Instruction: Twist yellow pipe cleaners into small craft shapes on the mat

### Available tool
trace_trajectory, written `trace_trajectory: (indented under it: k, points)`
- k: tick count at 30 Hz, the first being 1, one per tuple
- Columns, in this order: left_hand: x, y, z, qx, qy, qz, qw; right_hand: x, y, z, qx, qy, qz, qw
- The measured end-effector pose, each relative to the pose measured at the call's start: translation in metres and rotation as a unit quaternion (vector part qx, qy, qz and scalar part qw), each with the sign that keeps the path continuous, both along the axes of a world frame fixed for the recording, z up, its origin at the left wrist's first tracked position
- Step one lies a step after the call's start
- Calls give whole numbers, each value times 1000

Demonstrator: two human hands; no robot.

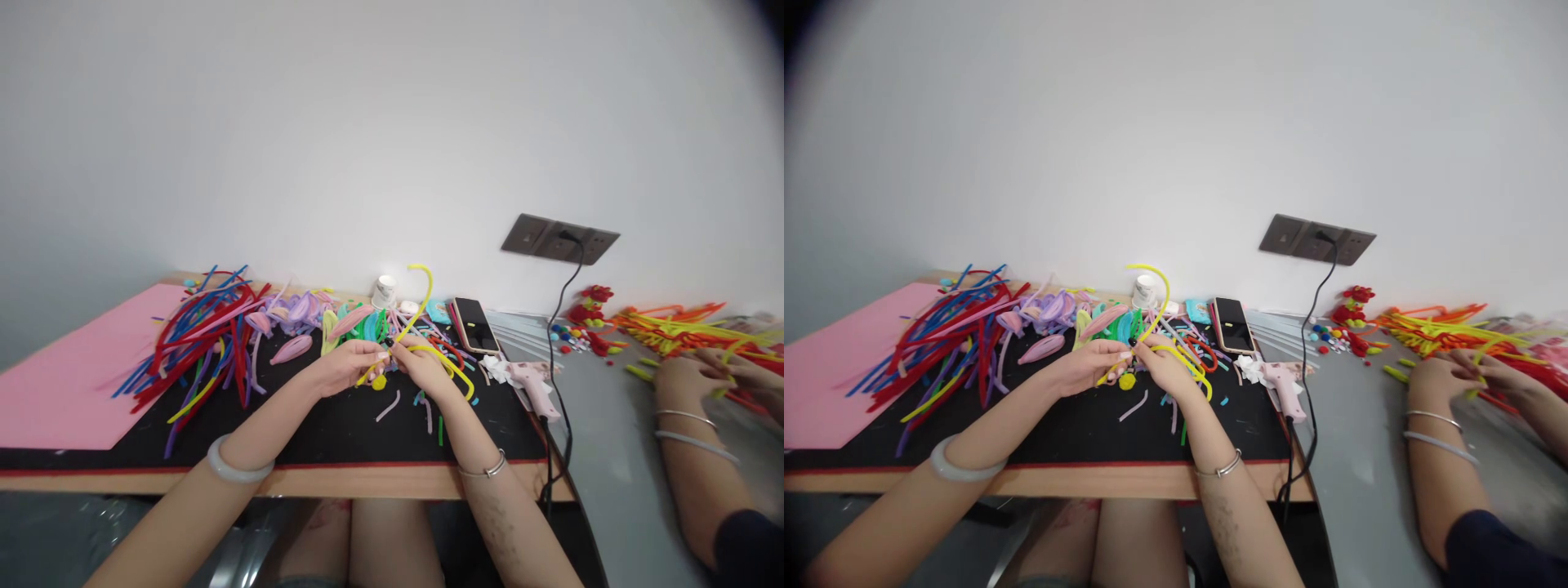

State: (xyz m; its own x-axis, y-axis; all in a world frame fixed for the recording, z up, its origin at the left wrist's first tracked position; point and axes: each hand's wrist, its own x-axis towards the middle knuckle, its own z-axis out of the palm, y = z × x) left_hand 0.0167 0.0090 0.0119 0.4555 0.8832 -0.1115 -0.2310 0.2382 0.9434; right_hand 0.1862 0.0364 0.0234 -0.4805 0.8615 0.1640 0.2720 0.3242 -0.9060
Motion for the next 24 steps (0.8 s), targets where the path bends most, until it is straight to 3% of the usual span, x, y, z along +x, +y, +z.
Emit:
trace_trajectory:
  k: [3,6,9,11,13,18,24]
  points:
    - [3,-1,1,133,112,25,985,-1,2,-6,-45,35,-20,998]
    - [6,-3,4,261,220,57,938,-2,3,-10,-70,64,-22,995]
    - [6,-6,6,323,281,88,899,-3,4,-13,-84,62,-37,994]
    - [6,-6,5,308,274,89,907,-3,5,-14,-90,45,-48,994]
    - [6,-4,4,261,240,83,931,-2,5,-13,-88,28,-44,995]
    - [4,1,-1,167,156,62,971,-2,5,-8,-56,28,7,998]
    - [3,2,-5,161,135,76,975,-4,5,-10,-65,41,-10,997]
